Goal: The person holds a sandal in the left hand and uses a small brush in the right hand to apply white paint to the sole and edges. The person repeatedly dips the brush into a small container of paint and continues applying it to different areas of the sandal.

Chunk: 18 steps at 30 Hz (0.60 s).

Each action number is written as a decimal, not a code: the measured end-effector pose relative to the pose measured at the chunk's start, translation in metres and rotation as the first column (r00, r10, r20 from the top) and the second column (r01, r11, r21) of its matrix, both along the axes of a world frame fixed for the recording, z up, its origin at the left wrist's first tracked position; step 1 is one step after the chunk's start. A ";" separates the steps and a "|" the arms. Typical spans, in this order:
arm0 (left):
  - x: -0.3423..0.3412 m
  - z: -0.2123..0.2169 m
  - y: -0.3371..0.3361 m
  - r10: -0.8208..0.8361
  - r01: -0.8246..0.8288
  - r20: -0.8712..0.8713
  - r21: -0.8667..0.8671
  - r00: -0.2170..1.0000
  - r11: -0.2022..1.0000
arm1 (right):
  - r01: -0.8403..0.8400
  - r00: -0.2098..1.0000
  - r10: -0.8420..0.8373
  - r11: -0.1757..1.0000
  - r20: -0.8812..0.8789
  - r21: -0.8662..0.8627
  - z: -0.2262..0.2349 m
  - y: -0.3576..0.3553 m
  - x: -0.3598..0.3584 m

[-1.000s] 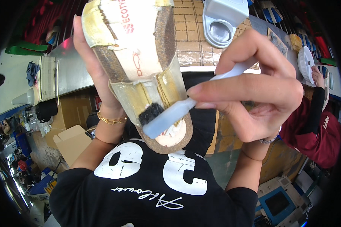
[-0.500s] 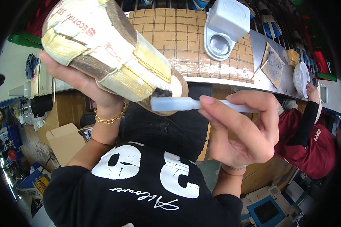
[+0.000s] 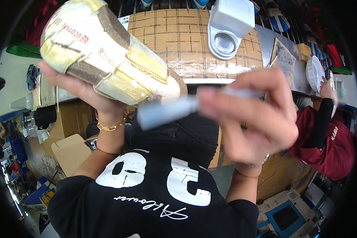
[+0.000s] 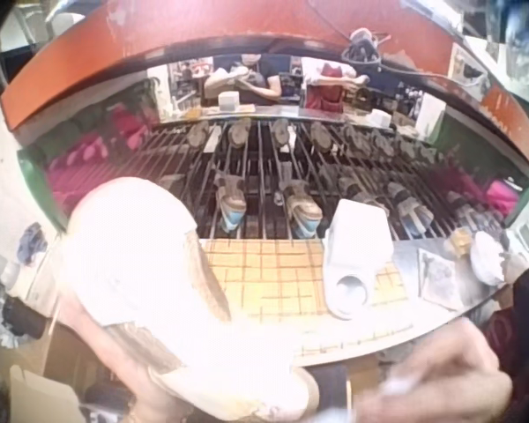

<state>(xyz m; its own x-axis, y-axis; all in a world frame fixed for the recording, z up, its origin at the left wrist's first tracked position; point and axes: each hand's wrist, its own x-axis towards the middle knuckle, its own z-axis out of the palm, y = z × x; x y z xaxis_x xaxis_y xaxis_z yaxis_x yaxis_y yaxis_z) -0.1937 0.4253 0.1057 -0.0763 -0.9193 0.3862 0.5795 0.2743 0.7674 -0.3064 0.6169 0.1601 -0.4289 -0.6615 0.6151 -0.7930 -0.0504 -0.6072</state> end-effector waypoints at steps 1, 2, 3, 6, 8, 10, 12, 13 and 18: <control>0.001 0.001 0.002 -0.005 0.004 0.049 0.022 0.999 1.000 | 0.008 1.000 -0.007 1.000 -0.016 0.011 -0.004 -0.005 -0.001; 0.002 -0.003 0.001 -0.008 0.008 0.089 -0.007 0.996 1.000 | 0.018 0.999 -0.017 1.000 -0.030 0.024 -0.007 -0.009 -0.002; 0.003 -0.005 0.000 -0.011 0.016 0.127 -0.037 0.992 0.999 | -0.112 0.993 0.112 0.994 -0.032 0.005 -0.009 -0.006 -0.005; 0.017 -0.033 -0.028 -0.331 0.324 -0.054 -0.102 0.942 0.940 | -0.182 0.983 0.182 0.983 0.002 -0.013 -0.003 -0.003 -0.003; 0.022 -0.034 -0.029 -0.467 0.454 -0.037 -0.176 0.883 0.873 | -0.135 0.990 0.137 0.989 0.039 -0.055 -0.007 -0.008 -0.005; 0.012 -0.039 -0.028 -0.394 0.395 0.029 -0.084 0.919 0.915 | -0.252 0.968 0.252 0.968 0.008 0.010 -0.007 -0.006 -0.009; 0.003 -0.031 -0.029 -0.603 0.627 -0.191 0.103 0.774 0.772 | -0.271 0.960 0.271 0.963 0.064 -0.018 -0.006 -0.005 -0.006; 0.003 -0.023 -0.028 -0.710 0.836 -0.459 0.163 0.534 0.524 | -0.280 0.955 0.282 0.959 0.092 -0.034 -0.006 -0.004 -0.004; -0.009 -0.018 -0.021 -0.867 0.908 -0.280 0.210 0.411 0.363 | -0.404 0.911 0.406 0.914 0.068 -0.045 -0.009 -0.002 -0.013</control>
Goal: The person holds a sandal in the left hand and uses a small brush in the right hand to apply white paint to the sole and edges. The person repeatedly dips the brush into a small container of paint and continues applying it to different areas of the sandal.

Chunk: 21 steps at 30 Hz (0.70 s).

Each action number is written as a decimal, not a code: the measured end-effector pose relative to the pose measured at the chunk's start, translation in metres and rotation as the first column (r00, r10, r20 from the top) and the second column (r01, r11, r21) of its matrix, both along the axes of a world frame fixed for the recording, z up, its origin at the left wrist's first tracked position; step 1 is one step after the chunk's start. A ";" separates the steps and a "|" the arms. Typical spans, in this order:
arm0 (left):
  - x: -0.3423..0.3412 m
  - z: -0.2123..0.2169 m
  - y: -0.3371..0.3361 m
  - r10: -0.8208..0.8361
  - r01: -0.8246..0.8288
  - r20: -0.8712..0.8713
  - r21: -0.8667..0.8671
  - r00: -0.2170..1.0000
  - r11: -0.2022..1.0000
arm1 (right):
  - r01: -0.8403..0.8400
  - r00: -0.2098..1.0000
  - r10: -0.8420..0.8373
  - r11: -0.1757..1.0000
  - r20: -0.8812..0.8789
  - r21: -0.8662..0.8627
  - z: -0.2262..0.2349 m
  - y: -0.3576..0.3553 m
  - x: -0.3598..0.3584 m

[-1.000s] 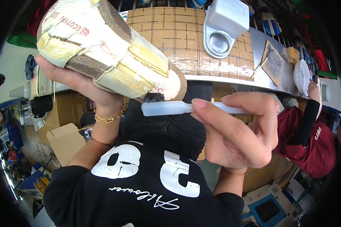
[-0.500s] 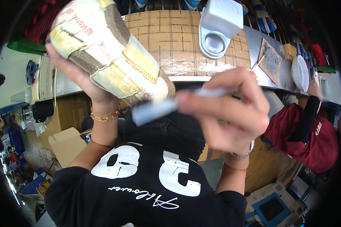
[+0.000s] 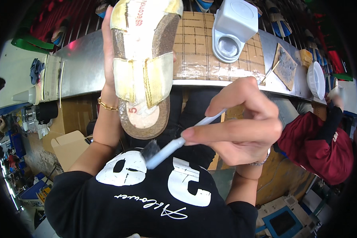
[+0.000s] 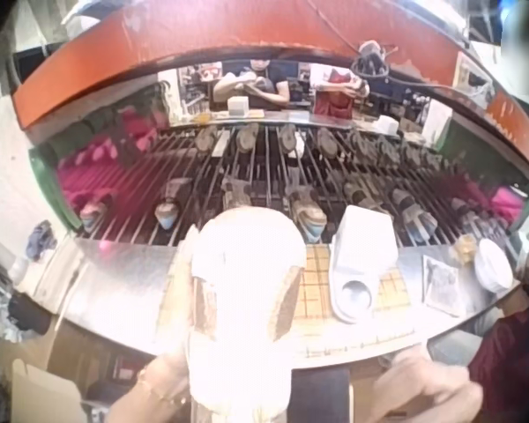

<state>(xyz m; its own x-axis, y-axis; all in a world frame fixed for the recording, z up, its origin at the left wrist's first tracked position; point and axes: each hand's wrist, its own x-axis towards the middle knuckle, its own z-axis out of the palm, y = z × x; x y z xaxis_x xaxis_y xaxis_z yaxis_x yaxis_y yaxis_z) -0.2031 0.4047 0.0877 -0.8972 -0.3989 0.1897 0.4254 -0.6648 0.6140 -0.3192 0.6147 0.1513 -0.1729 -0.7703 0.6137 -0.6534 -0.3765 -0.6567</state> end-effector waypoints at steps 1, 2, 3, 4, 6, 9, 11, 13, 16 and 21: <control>-0.004 -0.001 0.003 -0.003 0.003 0.017 -0.026 1.000 1.000 | 0.033 0.999 -0.033 0.999 0.029 0.007 -0.001 -0.003 0.002; -0.006 -0.002 0.003 -0.008 0.009 0.030 -0.048 1.000 0.999 | 0.064 0.996 -0.064 0.998 0.061 0.014 -0.002 -0.006 0.005; -0.006 0.000 0.004 -0.012 0.015 0.040 -0.070 0.999 0.997 | 0.128 0.991 -0.130 0.990 0.030 0.057 -0.003 -0.008 0.005; -0.006 0.000 0.005 -0.021 0.025 0.050 -0.083 0.999 0.996 | 0.012 0.993 -0.025 0.994 0.117 0.110 -0.002 -0.005 0.002; -0.008 -0.001 0.007 -0.047 0.053 0.060 -0.100 0.997 0.994 | -0.047 0.991 0.039 0.997 0.128 0.063 0.000 -0.002 -0.003; -0.015 0.000 0.005 -0.069 0.078 0.072 -0.127 0.995 0.989 | 0.020 0.997 -0.024 0.998 0.070 0.064 -0.003 -0.010 -0.003; -0.016 -0.002 0.006 -0.069 0.080 0.083 -0.147 0.994 0.986 | -0.076 0.992 0.064 0.992 0.113 0.105 -0.004 -0.004 -0.005; -0.020 -0.001 0.008 -0.090 0.103 0.087 -0.150 0.992 0.983 | -0.061 0.989 0.045 0.992 0.142 0.108 0.002 -0.003 -0.005; -0.021 -0.001 0.007 -0.089 0.105 0.101 -0.166 0.991 0.980 | -0.040 0.993 0.025 0.991 0.117 0.125 -0.004 -0.009 -0.007; -0.022 -0.004 0.012 -0.123 0.137 0.101 -0.155 0.987 0.978 | -0.081 0.986 0.060 0.988 0.157 0.129 -0.001 -0.004 -0.007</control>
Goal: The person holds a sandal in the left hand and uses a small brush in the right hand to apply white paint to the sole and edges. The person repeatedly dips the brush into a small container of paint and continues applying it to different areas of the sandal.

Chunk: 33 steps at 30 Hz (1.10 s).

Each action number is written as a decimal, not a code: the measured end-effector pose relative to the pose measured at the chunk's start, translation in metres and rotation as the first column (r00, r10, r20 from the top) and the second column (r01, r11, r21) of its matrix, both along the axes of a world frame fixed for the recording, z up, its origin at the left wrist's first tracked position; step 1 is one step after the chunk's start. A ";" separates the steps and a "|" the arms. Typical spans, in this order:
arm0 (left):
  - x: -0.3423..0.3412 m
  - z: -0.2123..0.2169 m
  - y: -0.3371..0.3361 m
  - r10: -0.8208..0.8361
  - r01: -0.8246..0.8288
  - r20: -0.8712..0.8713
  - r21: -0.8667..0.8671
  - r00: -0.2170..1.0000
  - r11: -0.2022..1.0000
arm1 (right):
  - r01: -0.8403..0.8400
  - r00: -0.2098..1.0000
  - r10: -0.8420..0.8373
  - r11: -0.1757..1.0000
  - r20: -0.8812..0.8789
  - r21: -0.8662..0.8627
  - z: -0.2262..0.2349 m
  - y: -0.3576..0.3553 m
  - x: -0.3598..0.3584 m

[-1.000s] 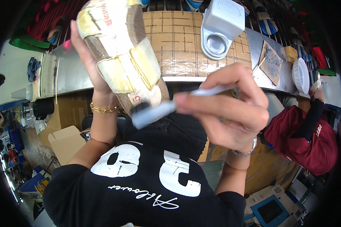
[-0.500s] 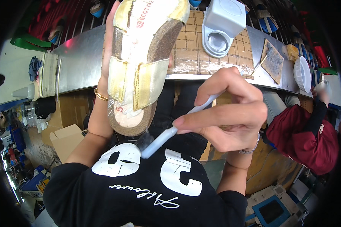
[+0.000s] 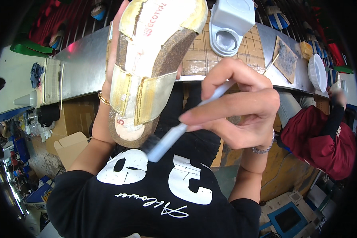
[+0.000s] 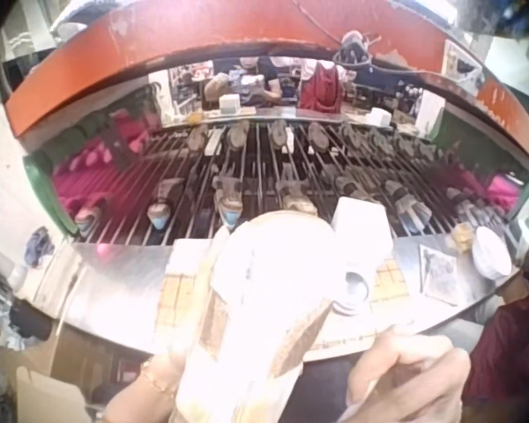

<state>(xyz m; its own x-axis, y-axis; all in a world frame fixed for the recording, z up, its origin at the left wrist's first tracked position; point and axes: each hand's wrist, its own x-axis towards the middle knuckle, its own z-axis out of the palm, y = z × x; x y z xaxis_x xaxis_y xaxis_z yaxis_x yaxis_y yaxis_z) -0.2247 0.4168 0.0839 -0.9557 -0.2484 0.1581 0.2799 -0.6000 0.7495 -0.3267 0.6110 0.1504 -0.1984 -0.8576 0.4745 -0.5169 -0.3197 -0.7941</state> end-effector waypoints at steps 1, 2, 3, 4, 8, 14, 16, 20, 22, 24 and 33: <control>0.003 -0.001 -0.001 0.001 -0.001 0.000 0.005 1.000 1.000 | 0.034 0.999 -0.034 0.999 -0.031 0.002 0.000 -0.004 0.005; 0.008 -0.004 -0.002 0.001 -0.001 -0.001 0.027 1.000 1.000 | 0.069 0.996 -0.069 0.998 -0.063 0.002 -0.001 -0.005 0.009; 0.012 -0.003 -0.007 -0.012 0.013 -0.020 0.053 1.000 0.998 | 0.068 0.995 -0.064 0.996 -0.072 0.051 -0.002 0.000 0.012; 0.017 -0.002 -0.012 -0.024 0.027 -0.040 0.079 0.999 0.997 | 0.029 0.990 -0.024 0.999 -0.137 0.037 0.003 0.003 0.010; 0.019 0.014 -0.011 0.055 -0.054 -0.009 0.024 0.998 0.998 | 0.169 0.973 -0.175 0.984 0.149 0.055 0.026 0.003 0.013; 0.046 0.007 -0.007 0.195 -0.201 0.205 0.008 0.959 0.980 | 0.520 0.821 -0.555 0.824 -0.135 -0.225 -0.016 -0.091 -0.039; 0.060 0.002 -0.021 0.285 -0.302 0.268 0.023 0.920 0.953 | 0.450 0.830 -0.505 0.857 -0.235 -0.252 -0.025 -0.088 -0.019; 0.143 -0.027 -0.098 0.202 -0.174 -0.025 0.416 0.979 0.892 | 0.433 0.890 -0.442 0.896 -0.110 -0.103 -0.029 -0.064 -0.009; 0.180 -0.042 -0.147 0.531 -0.536 0.075 0.094 0.844 0.839 | 0.485 0.873 -0.487 0.872 -0.016 -0.057 -0.041 -0.046 -0.025; 0.168 -0.028 -0.191 0.620 -0.616 0.057 0.219 0.783 0.757 | 0.497 0.848 -0.491 0.867 0.202 0.021 -0.053 -0.030 -0.040; 0.142 -0.124 -0.437 0.582 -0.576 0.295 0.722 0.758 0.384 | 0.434 0.869 -0.462 0.883 0.178 0.176 -0.070 -0.023 -0.039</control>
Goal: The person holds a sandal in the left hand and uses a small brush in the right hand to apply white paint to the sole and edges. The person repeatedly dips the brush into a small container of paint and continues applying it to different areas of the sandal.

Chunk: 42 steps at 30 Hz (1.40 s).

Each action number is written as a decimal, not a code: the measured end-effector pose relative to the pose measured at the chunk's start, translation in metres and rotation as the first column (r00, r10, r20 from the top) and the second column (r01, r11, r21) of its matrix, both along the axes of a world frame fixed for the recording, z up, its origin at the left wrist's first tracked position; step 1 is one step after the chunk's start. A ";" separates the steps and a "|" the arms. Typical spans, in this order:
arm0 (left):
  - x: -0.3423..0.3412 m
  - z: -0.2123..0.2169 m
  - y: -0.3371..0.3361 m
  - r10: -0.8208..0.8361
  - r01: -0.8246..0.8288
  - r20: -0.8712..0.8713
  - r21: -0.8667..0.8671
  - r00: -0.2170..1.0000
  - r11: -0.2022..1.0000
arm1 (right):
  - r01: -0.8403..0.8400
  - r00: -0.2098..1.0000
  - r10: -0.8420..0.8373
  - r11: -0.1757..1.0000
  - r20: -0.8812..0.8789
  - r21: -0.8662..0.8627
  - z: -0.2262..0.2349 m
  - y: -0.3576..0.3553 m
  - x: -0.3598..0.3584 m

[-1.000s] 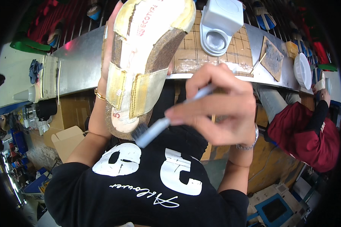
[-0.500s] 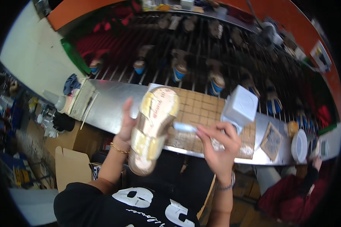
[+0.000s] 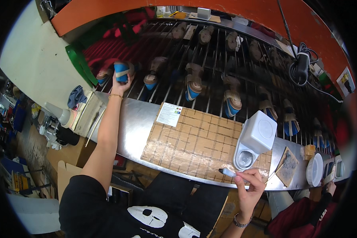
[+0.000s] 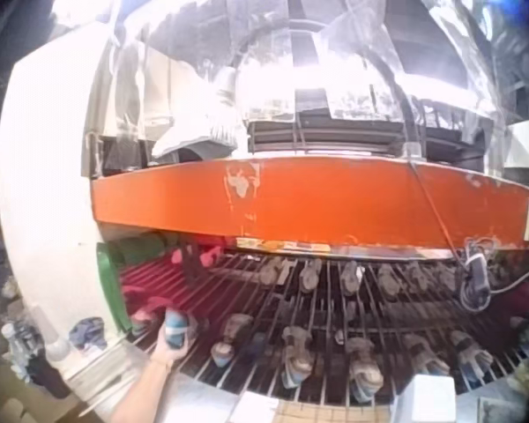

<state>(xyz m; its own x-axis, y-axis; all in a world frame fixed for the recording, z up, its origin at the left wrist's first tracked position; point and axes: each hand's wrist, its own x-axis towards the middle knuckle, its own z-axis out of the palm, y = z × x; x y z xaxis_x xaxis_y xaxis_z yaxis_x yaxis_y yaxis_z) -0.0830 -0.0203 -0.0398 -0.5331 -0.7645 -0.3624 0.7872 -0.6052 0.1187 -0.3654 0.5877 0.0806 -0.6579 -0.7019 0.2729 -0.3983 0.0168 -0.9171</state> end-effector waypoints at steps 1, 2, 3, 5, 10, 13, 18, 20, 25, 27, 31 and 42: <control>0.028 -0.008 -0.021 0.046 -0.046 -0.010 0.013 0.999 0.999 | -0.035 0.999 0.035 0.999 0.007 0.003 0.002 0.000 0.001; 0.045 -0.014 -0.029 0.170 -0.163 0.065 -0.111 0.983 0.980 | -0.062 0.998 0.062 0.998 0.007 0.002 0.004 -0.001 0.001; 0.061 -0.010 -0.033 0.297 -0.262 0.122 -0.241 0.947 0.934 | -0.087 0.996 0.087 0.996 0.006 0.001 0.004 -0.001 0.000; -0.004 -0.005 0.008 0.312 -0.305 0.196 -0.066 0.930 0.950 | 0.010 1.000 -0.012 0.998 0.026 0.059 0.005 0.006 -0.004; -0.092 0.097 0.151 0.400 0.267 0.680 -0.656 0.615 0.706 | 0.008 0.987 -0.012 1.000 0.160 0.027 -0.007 0.008 -0.007; -0.161 0.085 0.151 0.748 0.724 0.618 -0.628 0.243 0.285 | 0.010 0.943 0.012 0.998 0.334 -0.067 -0.020 -0.005 -0.005; -0.277 0.026 0.165 0.840 0.915 0.458 -0.125 -0.290 0.384 | 0.024 0.973 -0.013 0.999 0.228 -0.047 -0.009 -0.015 0.007; -0.255 0.003 0.114 0.895 0.959 0.426 -0.169 -0.135 0.226 | 0.062 0.998 -0.061 0.997 -0.015 0.046 0.001 -0.002 0.004; -0.184 0.115 0.155 -0.120 0.569 0.662 -0.522 0.740 0.635 | 0.415 0.881 -0.348 0.894 -0.321 0.170 -0.006 0.057 -0.048; -0.157 0.136 0.244 -0.053 0.258 0.297 -0.711 0.953 0.654 | 0.385 0.888 -0.284 0.888 -0.361 0.251 -0.013 0.059 -0.058; -0.087 0.165 0.338 -0.564 0.522 0.159 -0.634 0.810 0.570 | 0.387 0.731 -0.166 0.900 -0.662 0.202 -0.023 0.038 -0.064; -0.094 0.167 0.406 -0.170 0.125 0.029 -0.801 0.985 0.586 | 0.355 0.637 -0.082 0.914 -0.767 0.198 -0.019 0.026 -0.064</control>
